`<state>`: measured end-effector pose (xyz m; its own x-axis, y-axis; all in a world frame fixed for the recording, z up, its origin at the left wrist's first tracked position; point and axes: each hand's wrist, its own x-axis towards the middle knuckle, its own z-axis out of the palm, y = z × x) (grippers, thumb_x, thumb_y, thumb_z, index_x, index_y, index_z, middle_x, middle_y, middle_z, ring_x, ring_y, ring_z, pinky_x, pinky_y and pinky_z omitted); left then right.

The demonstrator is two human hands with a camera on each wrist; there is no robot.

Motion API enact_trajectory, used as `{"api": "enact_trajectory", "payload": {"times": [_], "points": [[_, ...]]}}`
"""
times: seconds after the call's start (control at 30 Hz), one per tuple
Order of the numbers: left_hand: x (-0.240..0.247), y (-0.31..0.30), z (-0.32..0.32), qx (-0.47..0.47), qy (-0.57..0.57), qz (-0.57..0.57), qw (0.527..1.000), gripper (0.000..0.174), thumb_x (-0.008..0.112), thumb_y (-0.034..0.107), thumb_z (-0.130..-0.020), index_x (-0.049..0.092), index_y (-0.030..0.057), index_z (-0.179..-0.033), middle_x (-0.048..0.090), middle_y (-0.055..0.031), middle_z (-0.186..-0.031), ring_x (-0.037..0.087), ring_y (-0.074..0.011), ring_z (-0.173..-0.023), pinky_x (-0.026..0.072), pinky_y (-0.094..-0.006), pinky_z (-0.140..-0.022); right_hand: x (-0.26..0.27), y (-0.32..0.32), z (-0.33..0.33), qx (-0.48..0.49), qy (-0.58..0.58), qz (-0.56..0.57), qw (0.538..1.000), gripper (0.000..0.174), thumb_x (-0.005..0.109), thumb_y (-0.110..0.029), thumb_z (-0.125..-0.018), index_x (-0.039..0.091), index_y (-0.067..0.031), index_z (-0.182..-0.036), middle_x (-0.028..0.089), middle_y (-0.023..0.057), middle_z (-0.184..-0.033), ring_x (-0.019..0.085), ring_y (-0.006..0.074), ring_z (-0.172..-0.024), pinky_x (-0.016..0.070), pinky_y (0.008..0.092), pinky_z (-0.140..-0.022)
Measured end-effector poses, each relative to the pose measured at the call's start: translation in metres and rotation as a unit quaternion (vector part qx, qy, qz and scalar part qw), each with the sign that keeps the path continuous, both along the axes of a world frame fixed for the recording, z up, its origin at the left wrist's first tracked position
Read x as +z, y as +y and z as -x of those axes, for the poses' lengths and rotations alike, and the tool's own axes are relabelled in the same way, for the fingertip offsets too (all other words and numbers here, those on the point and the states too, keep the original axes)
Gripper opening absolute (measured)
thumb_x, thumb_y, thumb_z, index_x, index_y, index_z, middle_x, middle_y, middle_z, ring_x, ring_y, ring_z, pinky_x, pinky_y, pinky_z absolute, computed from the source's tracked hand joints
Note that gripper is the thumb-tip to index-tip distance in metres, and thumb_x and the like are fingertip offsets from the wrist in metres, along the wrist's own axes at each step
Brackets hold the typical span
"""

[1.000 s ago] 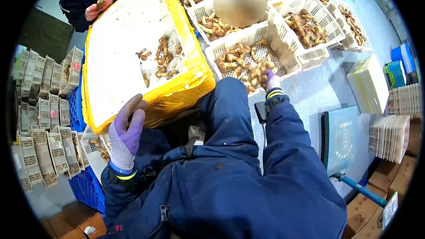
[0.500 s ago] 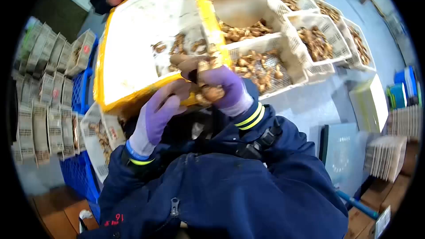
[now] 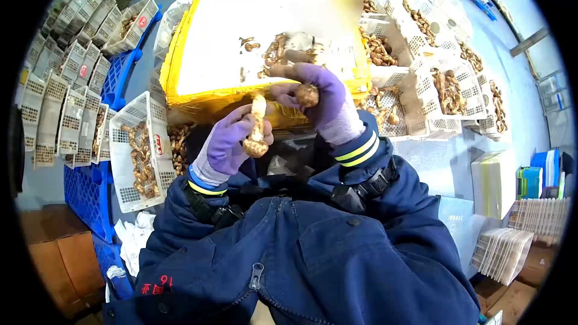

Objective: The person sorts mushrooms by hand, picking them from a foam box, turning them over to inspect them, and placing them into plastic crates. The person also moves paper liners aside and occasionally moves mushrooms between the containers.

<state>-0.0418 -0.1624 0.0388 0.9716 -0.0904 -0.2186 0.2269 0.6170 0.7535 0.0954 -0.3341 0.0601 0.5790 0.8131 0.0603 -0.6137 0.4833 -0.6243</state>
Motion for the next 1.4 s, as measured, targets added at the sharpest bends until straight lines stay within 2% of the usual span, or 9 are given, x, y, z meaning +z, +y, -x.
{"api": "enact_trajectory", "payload": {"times": [0.07, 0.17, 0.47, 0.6, 0.73, 1.0, 1.17, 1.27, 1.4], "points": [[-0.009, 0.005, 0.001, 0.005, -0.009, 0.088, 0.996, 0.047, 0.057, 0.023, -0.096, 0.044, -0.0009, -0.135, 0.064, -0.0121, -0.106, 0.063, -0.0234, -0.095, 0.0535, -0.0370, -0.083, 0.000, -0.014, 0.015, -0.128, -0.044, 0.158, 0.978, 0.041, 0.044, -0.018, -0.099, 0.047, 0.0008, -0.135, 0.065, 0.0157, -0.109, 0.062, 0.0175, -0.080, 0.0529, 0.0271, -0.075], [-0.014, 0.012, 0.002, 0.013, 0.005, 0.204, 0.979, 0.051, 0.056, 0.025, -0.097, 0.042, 0.0016, -0.140, 0.064, -0.0146, -0.115, 0.064, -0.0288, -0.107, 0.0549, -0.0428, -0.090, -0.022, -0.028, 0.008, -0.039, 0.061, 0.125, 0.989, 0.043, 0.045, -0.032, -0.099, 0.047, -0.0077, -0.135, 0.066, 0.0146, -0.104, 0.064, 0.0237, -0.079, 0.0539, 0.0319, -0.071], [-0.014, 0.024, 0.017, 0.112, 0.019, -0.060, 0.992, 0.045, 0.061, 0.024, -0.093, 0.053, -0.0025, -0.128, 0.069, -0.0115, -0.095, 0.069, -0.0236, -0.085, 0.0589, -0.0366, -0.076, 0.018, -0.020, 0.036, 0.005, -0.087, 0.246, 0.965, 0.052, 0.055, -0.018, -0.091, 0.042, -0.0031, -0.139, 0.060, 0.0115, -0.117, 0.064, 0.0231, -0.098, 0.0554, 0.0308, -0.075], [-0.013, 0.026, 0.021, 0.124, 0.023, -0.041, 0.991, 0.047, 0.062, 0.025, -0.093, 0.051, -0.0009, -0.131, 0.067, -0.0122, -0.104, 0.068, -0.0234, -0.095, 0.0576, -0.0383, -0.082, 0.010, -0.005, 0.040, -0.070, -0.299, 0.348, 0.886, 0.056, 0.067, -0.016, -0.086, 0.046, 0.0023, -0.135, 0.064, 0.0093, -0.110, 0.062, 0.0139, -0.095, 0.0535, 0.0279, -0.077], [-0.015, 0.013, 0.016, 0.165, 0.006, 0.063, 0.984, 0.049, 0.061, 0.026, -0.093, 0.050, 0.0000, -0.132, 0.066, -0.0140, -0.111, 0.065, -0.0236, -0.104, 0.0564, -0.0395, -0.086, 0.010, 0.015, 0.044, -0.167, -0.604, 0.388, 0.675, 0.058, 0.069, -0.018, -0.084, 0.046, 0.0014, -0.134, 0.065, 0.0213, -0.113, 0.065, 0.0328, -0.100, 0.0524, 0.0372, -0.085], [-0.007, 0.031, 0.034, 0.168, 0.000, -0.082, 0.982, 0.049, 0.058, 0.030, -0.094, 0.052, -0.0020, -0.130, 0.067, -0.0161, -0.110, 0.067, -0.0255, -0.101, 0.0561, -0.0398, -0.086, 0.000, 0.035, 0.044, -0.118, -0.505, 0.371, 0.770, 0.059, 0.069, -0.018, -0.083, 0.047, 0.0039, -0.133, 0.060, 0.0259, -0.120, 0.062, 0.0344, -0.110, 0.0502, 0.0370, -0.091], [-0.017, 0.031, 0.028, 0.172, -0.016, 0.041, 0.984, 0.042, 0.060, 0.024, -0.094, 0.054, -0.0008, -0.128, 0.065, -0.0119, -0.115, 0.064, -0.0225, -0.107, 0.0569, -0.0407, -0.088, 0.000, 0.043, 0.049, -0.093, -0.494, 0.317, 0.804, 0.059, 0.067, -0.017, -0.083, 0.045, 0.0034, -0.134, 0.060, 0.0258, -0.120, 0.062, 0.0364, -0.110, 0.0495, 0.0385, -0.092], [-0.014, 0.027, 0.028, 0.145, -0.048, 0.128, 0.980, 0.042, 0.058, 0.028, -0.096, 0.052, 0.0065, -0.132, 0.059, -0.0102, -0.125, 0.058, -0.0214, -0.116, 0.0542, -0.0399, -0.092, 0.015, 0.050, 0.060, -0.152, -0.659, 0.354, 0.646, 0.055, 0.065, -0.019, -0.084, 0.047, 0.0018, -0.131, 0.060, 0.0244, -0.117, 0.061, 0.0403, -0.104, 0.0505, 0.0425, -0.088], [-0.041, 0.034, 0.035, 0.157, -0.089, -0.036, 0.983, 0.034, 0.058, 0.026, -0.096, 0.056, 0.0099, -0.125, 0.060, -0.0091, -0.119, 0.060, -0.0212, -0.112, 0.0519, -0.0334, -0.092, 0.008, 0.064, 0.067, -0.118, -0.744, 0.284, 0.594, 0.053, 0.065, -0.023, -0.084, 0.049, 0.0004, -0.129, 0.058, 0.0249, -0.115, 0.061, 0.0402, -0.099, 0.0509, 0.0454, -0.084]]}}
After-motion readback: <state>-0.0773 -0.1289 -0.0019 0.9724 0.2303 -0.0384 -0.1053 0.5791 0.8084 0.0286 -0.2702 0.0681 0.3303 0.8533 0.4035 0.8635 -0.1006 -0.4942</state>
